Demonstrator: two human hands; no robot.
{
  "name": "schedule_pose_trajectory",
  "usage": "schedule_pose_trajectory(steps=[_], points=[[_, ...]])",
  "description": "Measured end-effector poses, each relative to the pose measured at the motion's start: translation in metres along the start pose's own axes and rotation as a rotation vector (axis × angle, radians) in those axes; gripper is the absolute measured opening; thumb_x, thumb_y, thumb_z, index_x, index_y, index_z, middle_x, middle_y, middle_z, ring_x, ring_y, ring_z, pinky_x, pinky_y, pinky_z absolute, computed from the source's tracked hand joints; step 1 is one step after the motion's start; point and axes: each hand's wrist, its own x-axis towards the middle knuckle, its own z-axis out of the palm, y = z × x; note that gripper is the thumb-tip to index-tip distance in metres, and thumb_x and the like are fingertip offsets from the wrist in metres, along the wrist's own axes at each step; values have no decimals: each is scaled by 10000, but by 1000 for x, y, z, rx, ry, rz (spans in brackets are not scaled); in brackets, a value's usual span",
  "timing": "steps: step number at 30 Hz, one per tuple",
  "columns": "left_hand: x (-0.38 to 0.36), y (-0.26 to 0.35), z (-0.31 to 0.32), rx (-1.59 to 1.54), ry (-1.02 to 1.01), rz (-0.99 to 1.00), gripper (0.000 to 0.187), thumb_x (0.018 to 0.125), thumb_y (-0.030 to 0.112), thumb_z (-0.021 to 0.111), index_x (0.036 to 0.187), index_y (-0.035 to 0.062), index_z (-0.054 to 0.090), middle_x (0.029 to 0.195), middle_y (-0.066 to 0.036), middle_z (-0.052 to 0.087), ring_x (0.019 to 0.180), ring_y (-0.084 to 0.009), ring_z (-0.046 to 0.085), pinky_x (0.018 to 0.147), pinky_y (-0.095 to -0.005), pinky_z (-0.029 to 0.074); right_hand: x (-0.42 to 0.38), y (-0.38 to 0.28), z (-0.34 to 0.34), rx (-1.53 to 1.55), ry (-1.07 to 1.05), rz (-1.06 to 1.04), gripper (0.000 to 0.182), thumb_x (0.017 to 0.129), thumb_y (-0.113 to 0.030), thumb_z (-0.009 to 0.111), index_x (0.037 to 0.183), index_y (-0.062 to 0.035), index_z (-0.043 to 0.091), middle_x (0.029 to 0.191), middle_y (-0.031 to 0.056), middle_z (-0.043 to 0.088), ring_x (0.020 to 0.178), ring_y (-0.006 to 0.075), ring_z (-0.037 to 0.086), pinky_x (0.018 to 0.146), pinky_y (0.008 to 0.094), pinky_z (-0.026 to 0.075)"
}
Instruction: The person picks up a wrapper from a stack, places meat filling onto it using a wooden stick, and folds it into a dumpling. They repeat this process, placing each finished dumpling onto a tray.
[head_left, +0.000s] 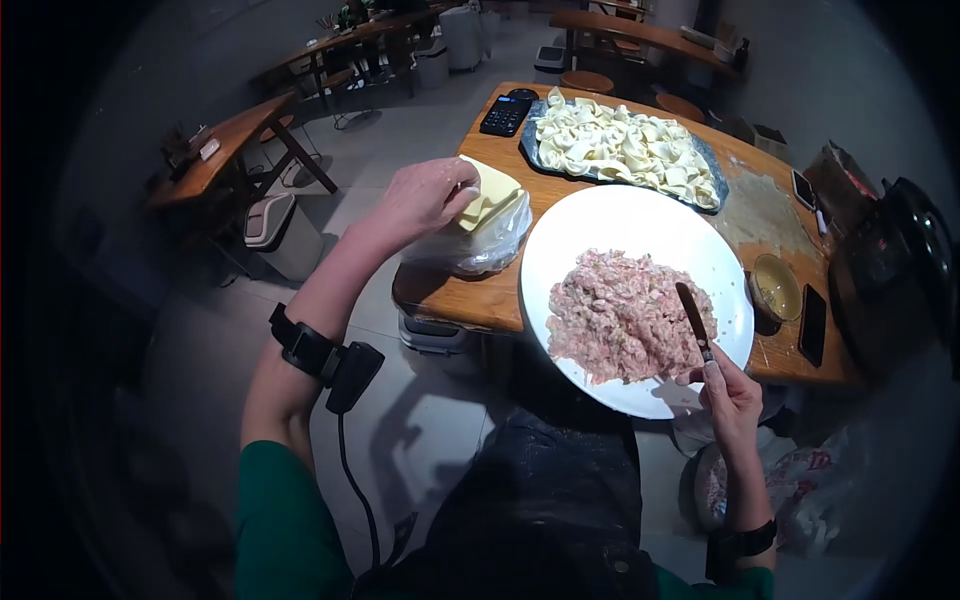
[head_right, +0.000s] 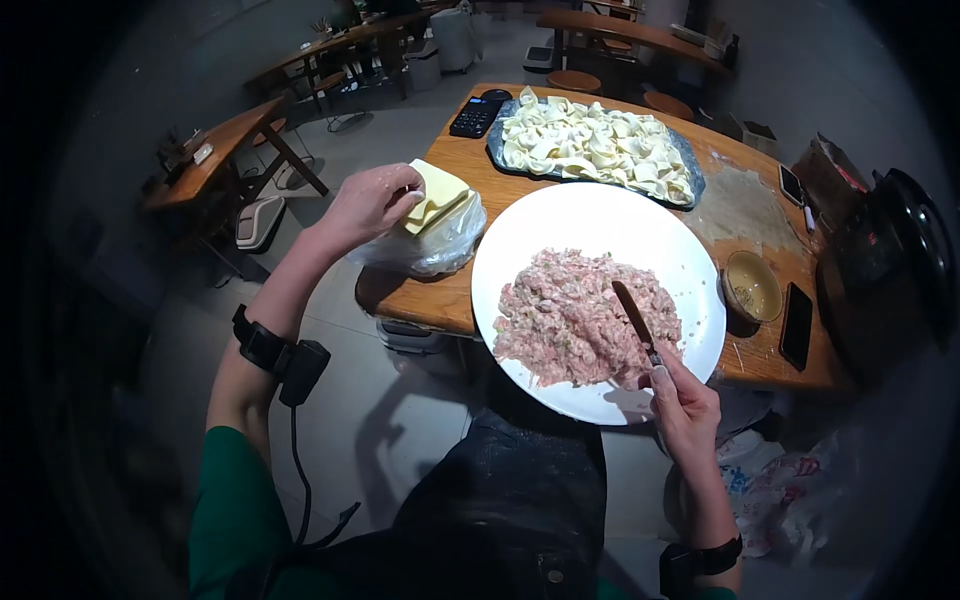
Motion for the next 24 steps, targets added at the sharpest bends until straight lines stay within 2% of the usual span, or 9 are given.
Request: schedule_pose_trajectory(steps=[2, 3, 4, 6, 9, 18, 20, 23, 24], points=[[-1, -1, -2, -34, -35, -12, 133, 792, 68, 613, 922, 85, 588, 837, -84, 598, 764, -248, 597, 621, -331, 480, -8, 2, -1, -57, -12, 5, 332, 937, -86, 492, 1256, 2, 510, 769, 25, 637, 530, -13, 354, 476, 155, 305], [-1, -2, -3, -83, -45, 3, 150, 775, 59, 627, 918, 98, 607, 843, -77, 610, 758, -238, 606, 631, -319, 488, -12, -1, -2, -85, -32, 19, 326, 937, -73, 482, 1248, 25, 509, 788, 47, 641, 577, 6, 460, 512, 156, 350], [-1, -2, -3, -134, -54, 19, 169, 759, 50, 640, 915, 111, 627, 849, -70, 622, 753, -228, 615, 641, -308, 496, -14, -3, -2, -83, -33, 18, 326, 937, -73, 482, 1248, 25, 509, 788, 47, 641, 577, 6, 460, 512, 156, 350], [-2, -6, -5, -146, -52, 59, 178, 740, 41, 651, 900, 116, 638, 849, -59, 626, 748, -222, 620, 642, -301, 500, -17, -5, -1, -107, -48, -17, 318, 938, -58, 470, 1236, 46, 509, 809, 73, 642, 683, 72, 582, 596, 176, 431], [-2, -5, -4, -68, -36, 141, 155, 724, 37, 655, 856, 117, 647, 834, -42, 627, 734, -220, 620, 624, -301, 502, -18, -6, 0, -61, -70, 60, 309, 937, -45, 464, 1223, 62, 512, 824, 89, 641, 789, 145, 632, 712, 218, 477], [11, -4, -8, 120, -55, 243, 16, 750, 98, 604, 736, 99, 596, 695, -67, 593, 654, -266, 593, 556, -355, 467, -19, 1, 11, -99, -145, -52, 311, 932, -48, 486, 1218, 71, 512, 810, 99, 665, 805, 132, 623, 774, 243, 476], [15, -8, -6, 103, -33, 251, 72, 752, 116, 578, 686, 89, 571, 671, -77, 592, 638, -282, 592, 549, -378, 454, -19, 3, 12, -77, -147, -28, 311, 931, -49, 488, 1218, 70, 513, 813, 99, 665, 804, 128, 621, 774, 240, 475], [17, -9, -5, -65, -3, 184, 90, 784, 163, 574, 771, 91, 626, 709, -98, 624, 684, -285, 607, 599, -385, 466, -19, 6, 11, -56, -148, -3, 312, 931, -51, 490, 1219, 67, 514, 814, 98, 665, 804, 122, 618, 771, 234, 475], [18, -6, -9, -53, -42, 23, 126, 796, 191, 565, 811, 91, 640, 734, -101, 634, 699, -279, 613, 626, -381, 470, -19, 7, 11, -57, -150, -2, 312, 931, -52, 490, 1219, 65, 515, 813, 98, 665, 804, 120, 617, 768, 231, 475]])
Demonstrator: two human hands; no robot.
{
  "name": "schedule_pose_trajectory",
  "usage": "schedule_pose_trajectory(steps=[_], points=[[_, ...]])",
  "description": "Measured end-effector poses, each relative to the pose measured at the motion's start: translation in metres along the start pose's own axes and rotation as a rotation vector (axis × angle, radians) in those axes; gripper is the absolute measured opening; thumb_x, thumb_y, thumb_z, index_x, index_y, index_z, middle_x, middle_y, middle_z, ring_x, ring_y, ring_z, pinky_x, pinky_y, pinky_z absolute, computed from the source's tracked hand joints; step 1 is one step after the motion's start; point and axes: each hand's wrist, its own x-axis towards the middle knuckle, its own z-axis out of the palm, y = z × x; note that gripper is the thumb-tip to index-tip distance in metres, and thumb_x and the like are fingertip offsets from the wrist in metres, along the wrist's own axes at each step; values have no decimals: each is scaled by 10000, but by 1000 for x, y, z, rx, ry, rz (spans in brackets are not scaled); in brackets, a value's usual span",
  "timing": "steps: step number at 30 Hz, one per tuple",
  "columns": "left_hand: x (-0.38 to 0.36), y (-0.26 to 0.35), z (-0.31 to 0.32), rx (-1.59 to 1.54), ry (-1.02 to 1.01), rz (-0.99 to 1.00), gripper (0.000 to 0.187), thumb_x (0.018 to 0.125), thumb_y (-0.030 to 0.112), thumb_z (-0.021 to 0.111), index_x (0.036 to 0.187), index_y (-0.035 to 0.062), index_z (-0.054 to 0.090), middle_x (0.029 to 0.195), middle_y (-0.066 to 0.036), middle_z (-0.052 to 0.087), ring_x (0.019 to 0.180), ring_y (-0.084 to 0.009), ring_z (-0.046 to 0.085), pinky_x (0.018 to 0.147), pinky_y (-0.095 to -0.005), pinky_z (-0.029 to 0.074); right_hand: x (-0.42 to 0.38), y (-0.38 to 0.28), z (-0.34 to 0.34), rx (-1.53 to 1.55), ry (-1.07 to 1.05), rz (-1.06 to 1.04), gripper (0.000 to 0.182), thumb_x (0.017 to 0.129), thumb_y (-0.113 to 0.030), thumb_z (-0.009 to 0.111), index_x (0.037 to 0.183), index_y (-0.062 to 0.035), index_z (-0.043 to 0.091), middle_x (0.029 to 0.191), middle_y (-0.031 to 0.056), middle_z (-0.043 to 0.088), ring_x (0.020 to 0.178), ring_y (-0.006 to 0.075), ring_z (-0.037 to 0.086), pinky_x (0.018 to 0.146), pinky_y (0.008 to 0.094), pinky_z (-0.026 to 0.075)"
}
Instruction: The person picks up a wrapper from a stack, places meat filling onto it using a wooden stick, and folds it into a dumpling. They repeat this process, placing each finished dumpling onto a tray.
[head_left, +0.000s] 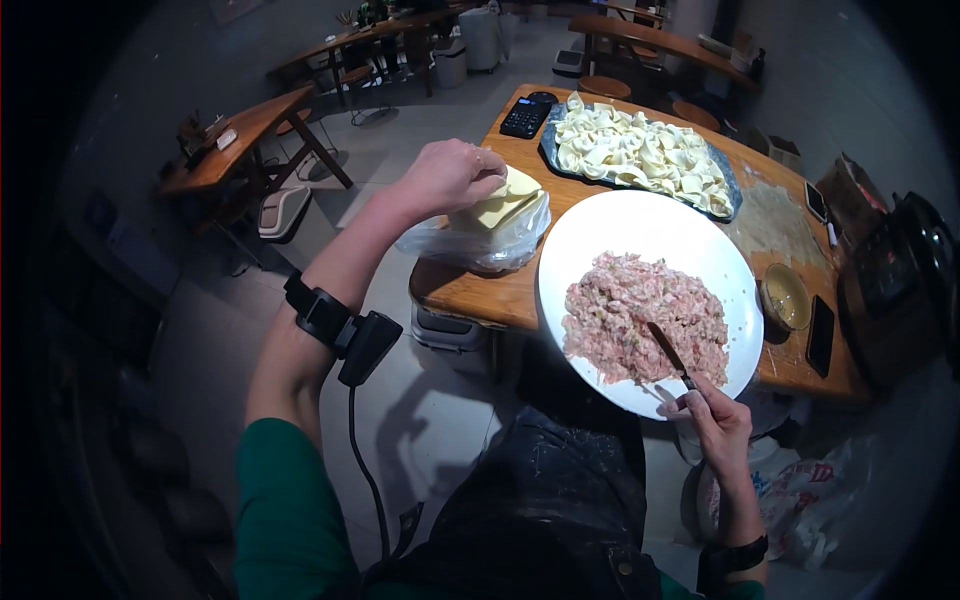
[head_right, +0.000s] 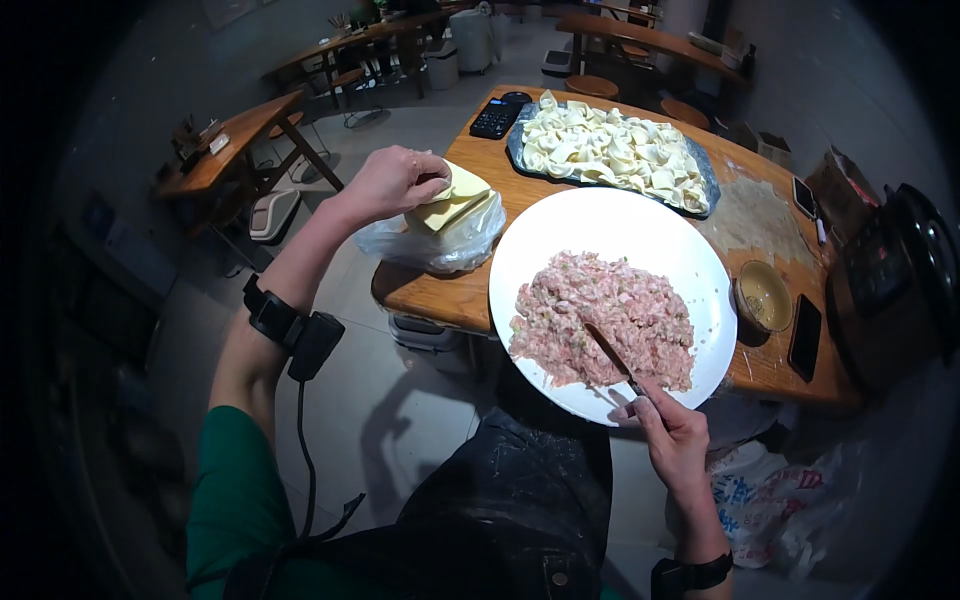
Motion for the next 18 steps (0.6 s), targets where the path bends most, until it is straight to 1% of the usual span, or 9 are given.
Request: schedule_pose_trajectory(steps=[1, 2, 4, 5, 8, 12, 14, 16, 18], points=[[1, 2, -2, 8, -34, -162, 167, 808, 219, 556, 851, 90, 653, 758, -104, 644, 714, -272, 619, 653, -378, 473, 0, 1, 0, 0, 1, 0, 312, 931, -52, 490, 1219, 65, 515, 813, 98, 665, 804, 120, 617, 768, 231, 475], [1, 2, -2, 9, -34, -161, 167, 808, 219, 556, 851, 90, 653, 758, -104, 644, 714, -272, 619, 653, -378, 473, 0, 3, 0, 0, 10, -15, 309, 934, -68, 492, 1214, 61, 522, 808, 91, 662, 780, 126, 622, 747, 231, 479], [0, -3, 1, -196, 76, -350, 194, 833, 206, 587, 898, 27, 623, 751, -101, 632, 678, -204, 612, 660, -308, 485, 0, 1, 1, 1, 21, -29, 308, 937, -84, 493, 1208, 57, 529, 803, 84, 658, 756, 131, 628, 727, 231, 484], [0, -8, 7, -257, 52, -368, 217, 848, 203, 579, 906, -2, 619, 727, -86, 623, 675, -142, 592, 668, -286, 483, 0, -5, 2, -1, 16, 8, 305, 934, -60, 487, 1212, 61, 523, 808, 92, 659, 779, 131, 624, 748, 237, 485], [-3, -13, 12, -388, 85, -303, 218, 847, 193, 582, 914, -10, 622, 739, -68, 623, 673, -110, 572, 661, -272, 482, 3, -10, 1, -32, 1, 2, 304, 931, -33, 478, 1216, 66, 517, 814, 101, 657, 803, 134, 621, 770, 248, 488], [-3, -8, 7, -363, 118, -307, 207, 841, 183, 591, 902, -11, 629, 755, -53, 621, 674, -90, 553, 652, -256, 476, 3, -9, 4, -13, -13, -37, 301, 932, -30, 479, 1214, 68, 519, 817, 100, 655, 808, 132, 620, 764, 244, 486], [-5, -14, 6, -374, 114, -421, 202, 838, 182, 601, 885, -12, 634, 770, -57, 620, 688, -93, 549, 652, -252, 471, 2, -10, 6, -37, -18, -33, 299, 931, -30, 482, 1209, 70, 522, 820, 99, 655, 804, 129, 618, 762, 239, 483], [-7, -12, 8, -343, 122, -377, 187, 834, 168, 602, 866, -13, 637, 770, -57, 620, 688, -95, 556, 656, -257, 475, 8, -15, 7, -60, -16, -43, 296, 930, -30, 484, 1205, 72, 525, 822, 98, 654, 801, 125, 616, 761, 234, 480], [-10, -13, 11, -462, 229, -314, 178, 832, 154, 603, 863, -18, 633, 766, -58, 619, 681, -97, 563, 657, -256, 477, 7, -19, 8, -99, -19, -20, 285, 927, -31, 491, 1190, 69, 541, 828, 91, 656, 798, 110, 609, 758, 227, 473]])
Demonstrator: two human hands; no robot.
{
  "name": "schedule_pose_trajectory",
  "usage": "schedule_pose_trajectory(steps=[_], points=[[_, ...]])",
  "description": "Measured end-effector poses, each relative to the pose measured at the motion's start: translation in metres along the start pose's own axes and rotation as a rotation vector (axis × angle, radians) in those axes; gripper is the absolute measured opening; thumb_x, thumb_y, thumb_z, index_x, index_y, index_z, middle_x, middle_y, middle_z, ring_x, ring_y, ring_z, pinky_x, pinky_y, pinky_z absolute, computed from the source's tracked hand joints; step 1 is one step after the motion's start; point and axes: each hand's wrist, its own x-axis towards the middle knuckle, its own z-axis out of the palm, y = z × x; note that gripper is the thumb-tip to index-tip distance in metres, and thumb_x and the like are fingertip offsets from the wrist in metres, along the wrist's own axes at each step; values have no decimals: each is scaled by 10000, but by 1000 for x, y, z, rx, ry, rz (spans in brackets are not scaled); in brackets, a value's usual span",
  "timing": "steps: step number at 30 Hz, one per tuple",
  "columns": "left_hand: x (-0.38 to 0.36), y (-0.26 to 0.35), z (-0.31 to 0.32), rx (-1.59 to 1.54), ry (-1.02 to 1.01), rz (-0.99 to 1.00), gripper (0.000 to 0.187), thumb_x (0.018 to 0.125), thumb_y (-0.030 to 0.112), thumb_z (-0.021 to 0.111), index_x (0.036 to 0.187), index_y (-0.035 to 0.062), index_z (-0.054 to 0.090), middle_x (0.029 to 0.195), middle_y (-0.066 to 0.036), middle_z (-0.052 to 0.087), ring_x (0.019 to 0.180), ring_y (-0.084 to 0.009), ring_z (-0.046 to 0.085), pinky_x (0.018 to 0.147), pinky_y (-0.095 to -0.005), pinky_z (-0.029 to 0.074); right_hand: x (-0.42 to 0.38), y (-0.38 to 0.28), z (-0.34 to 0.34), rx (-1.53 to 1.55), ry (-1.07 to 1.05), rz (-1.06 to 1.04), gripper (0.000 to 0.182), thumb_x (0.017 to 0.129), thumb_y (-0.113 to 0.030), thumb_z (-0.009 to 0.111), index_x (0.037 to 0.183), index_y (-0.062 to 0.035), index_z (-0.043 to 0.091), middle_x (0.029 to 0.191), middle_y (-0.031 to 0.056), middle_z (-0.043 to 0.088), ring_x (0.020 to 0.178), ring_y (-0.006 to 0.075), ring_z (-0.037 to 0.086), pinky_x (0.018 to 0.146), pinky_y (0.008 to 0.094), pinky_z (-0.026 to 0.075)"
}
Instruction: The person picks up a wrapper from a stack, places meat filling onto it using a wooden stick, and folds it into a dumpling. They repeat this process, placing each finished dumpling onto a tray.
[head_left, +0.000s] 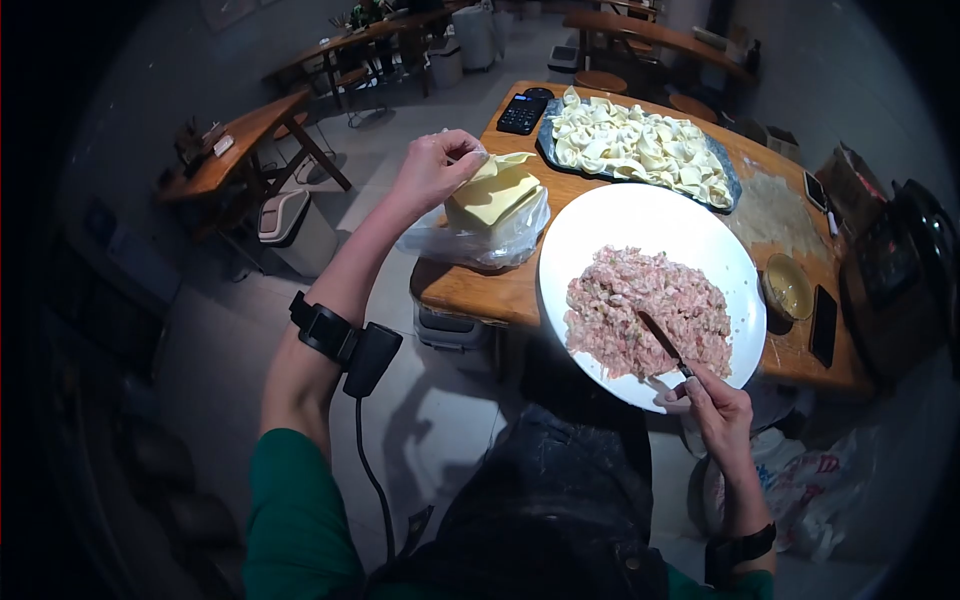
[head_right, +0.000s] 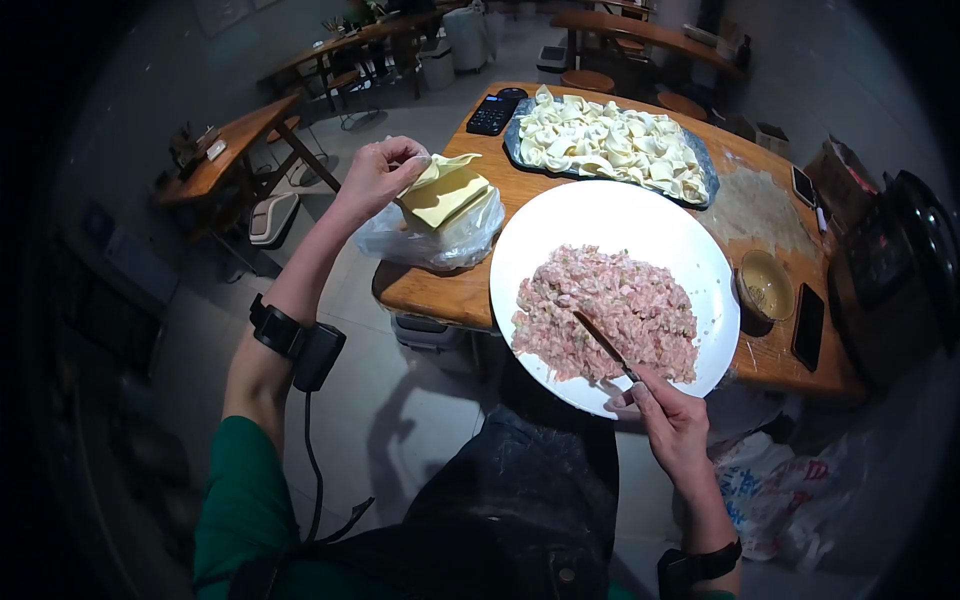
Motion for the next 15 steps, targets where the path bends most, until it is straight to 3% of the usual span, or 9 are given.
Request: schedule_pose_trajectory(steps=[1, 6, 8, 10, 12, 15], points=[[0, -1, -1, 127, -16, -8, 166, 828, 140, 603, 874, -17, 631, 762, -56, 617, 686, -95, 567, 661, -258, 479, -1, 1, 0, -1, -3, 2, 285, 927, -31, 491, 1190, 69, 541, 828, 91, 656, 798, 110, 609, 758, 227, 473], [-2, -1, 2, 10, 138, 8, 162, 836, 136, 589, 877, -17, 624, 780, -57, 624, 705, -104, 572, 665, -267, 484, 3, 3, 1, -40, 9, 3, 273, 921, -28, 502, 1176, 48, 562, 819, 77, 655, 782, 95, 598, 743, 226, 470], [2, -3, -1, 187, 89, -57, 166, 849, 142, 576, 879, -15, 621, 780, -46, 616, 718, -86, 564, 677, -254, 478, 5, 0, 2, -41, -1, -3, 273, 919, -30, 506, 1174, 48, 564, 816, 77, 654, 777, 96, 597, 739, 224, 468], [4, -4, -2, 76, 96, -80, 165, 879, 155, 557, 896, 2, 615, 803, -20, 609, 748, -72, 559, 703, -251, 477, 7, -2, 4, -39, -5, -5, 272, 917, -31, 510, 1172, 48, 566, 813, 77, 653, 772, 98, 597, 734, 222, 467], [8, -12, -3, -329, 206, -193, 171, 908, 177, 534, 920, 22, 603, 836, -4, 605, 777, -77, 563, 735, -253, 481, 14, -8, 7, -23, 9, -15, 266, 916, -39, 514, 1162, 45, 573, 807, 68, 650, 766, 97, 596, 714, 229, 471], [12, -28, 0, -270, 194, -239, 169, 931, 180, 501, 961, 33, 579, 881, -13, 616, 829, -100, 588, 771, -258, 499, 37, -8, 12, -117, -15, -171, 274, 905, -36, 524, 1169, 13, 580, 811, 101, 664, 760, 100, 614, 686, 231, 477]])
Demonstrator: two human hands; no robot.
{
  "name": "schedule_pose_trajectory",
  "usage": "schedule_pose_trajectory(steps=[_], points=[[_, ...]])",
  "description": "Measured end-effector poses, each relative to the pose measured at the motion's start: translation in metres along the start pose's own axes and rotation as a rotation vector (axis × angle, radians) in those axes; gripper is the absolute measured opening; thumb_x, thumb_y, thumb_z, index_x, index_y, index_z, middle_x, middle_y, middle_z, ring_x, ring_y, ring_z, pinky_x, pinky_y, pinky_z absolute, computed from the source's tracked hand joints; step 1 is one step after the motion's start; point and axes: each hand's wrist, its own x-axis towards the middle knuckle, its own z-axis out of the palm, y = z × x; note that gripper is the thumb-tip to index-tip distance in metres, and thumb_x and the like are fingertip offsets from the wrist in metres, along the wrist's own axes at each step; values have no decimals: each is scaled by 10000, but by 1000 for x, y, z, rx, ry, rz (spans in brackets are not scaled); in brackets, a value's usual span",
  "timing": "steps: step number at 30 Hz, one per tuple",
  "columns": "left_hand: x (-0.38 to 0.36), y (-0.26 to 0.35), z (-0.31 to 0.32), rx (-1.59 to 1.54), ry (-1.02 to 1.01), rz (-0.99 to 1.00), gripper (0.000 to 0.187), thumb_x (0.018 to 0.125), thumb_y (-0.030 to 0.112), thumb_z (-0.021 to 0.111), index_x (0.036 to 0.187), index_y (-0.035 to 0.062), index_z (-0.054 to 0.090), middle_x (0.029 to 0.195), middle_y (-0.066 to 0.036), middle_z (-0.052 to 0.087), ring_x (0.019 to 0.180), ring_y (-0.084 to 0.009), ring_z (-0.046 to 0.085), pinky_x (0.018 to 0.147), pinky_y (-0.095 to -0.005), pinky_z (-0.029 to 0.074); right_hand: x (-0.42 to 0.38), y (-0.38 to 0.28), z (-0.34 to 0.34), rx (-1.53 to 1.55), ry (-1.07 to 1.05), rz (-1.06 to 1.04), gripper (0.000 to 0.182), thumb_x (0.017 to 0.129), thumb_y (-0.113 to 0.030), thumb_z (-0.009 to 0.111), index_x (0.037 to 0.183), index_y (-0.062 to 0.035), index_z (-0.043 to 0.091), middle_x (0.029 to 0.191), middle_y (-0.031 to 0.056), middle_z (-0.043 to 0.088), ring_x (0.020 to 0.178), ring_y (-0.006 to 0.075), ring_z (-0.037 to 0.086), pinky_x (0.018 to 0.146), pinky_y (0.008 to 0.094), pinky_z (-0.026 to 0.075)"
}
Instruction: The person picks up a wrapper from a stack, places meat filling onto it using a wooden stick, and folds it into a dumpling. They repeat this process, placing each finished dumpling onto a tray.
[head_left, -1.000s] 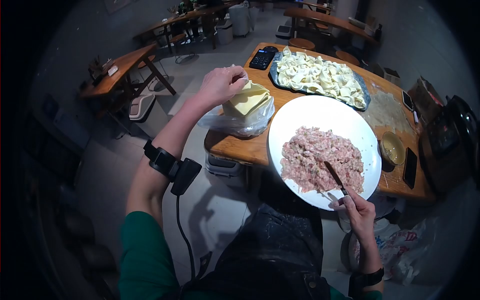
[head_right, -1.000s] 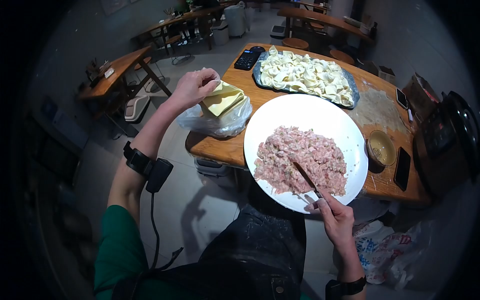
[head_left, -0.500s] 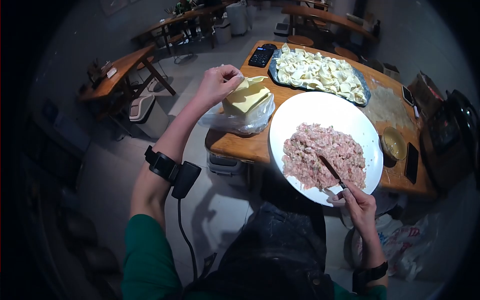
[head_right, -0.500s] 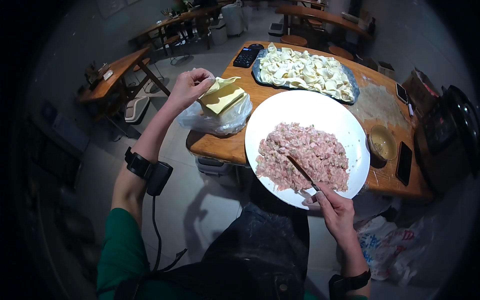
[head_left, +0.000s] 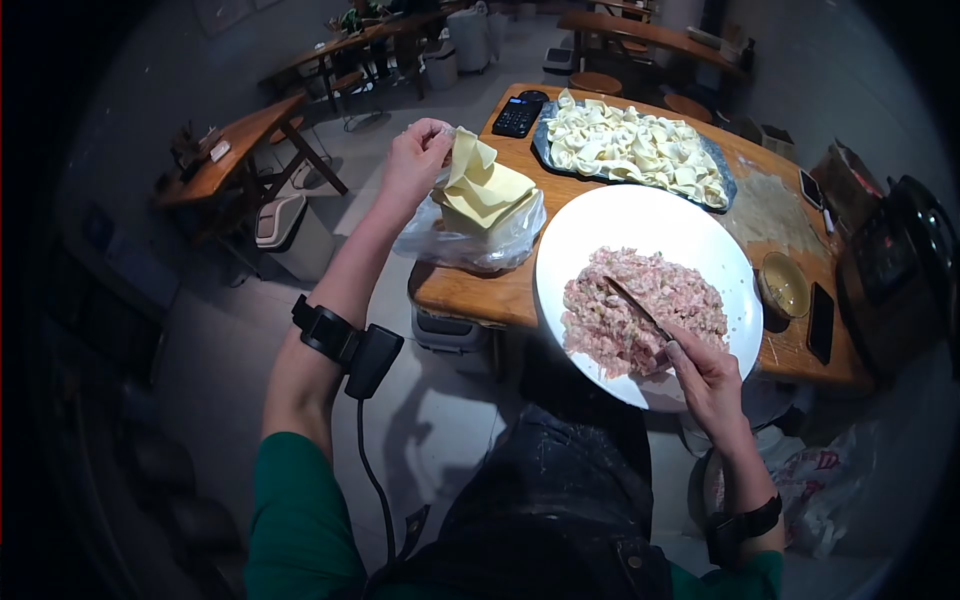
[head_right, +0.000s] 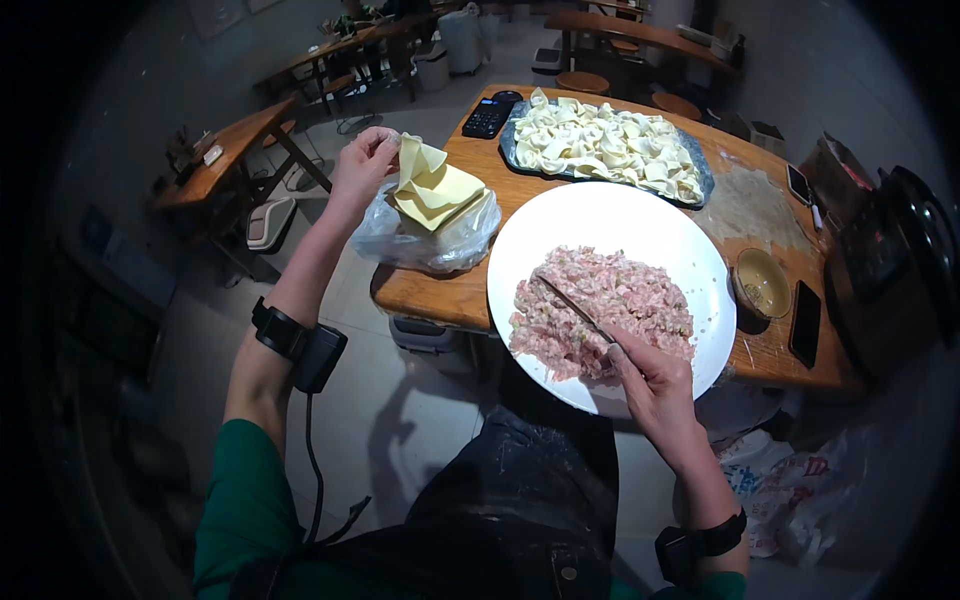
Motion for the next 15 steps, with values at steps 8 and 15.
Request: schedule_pose_trajectory(steps=[8, 15], points=[[12, 8, 9, -162, 79, 44, 195, 882, 161, 521, 963, 0, 597, 834, -51, 634, 755, -111, 601, 693, -255, 494, 121, -39, 45, -596, 134, -497, 337, 768, -34, 580, 1073, -157, 654, 662, 102, 591, 617, 285, 595, 547, 383, 481], [15, 41, -33, -422, 167, -59, 215, 916, 152, 459, 1011, -14, 557, 1006, -108, 623, 874, -145, 622, 730, -280, 518, 145, -33, 64, -740, 45, -527, 394, 725, -15, 548, 1077, -163, 644, 662, 110, 567, 629, 276, 600, 522, 401, 467]])
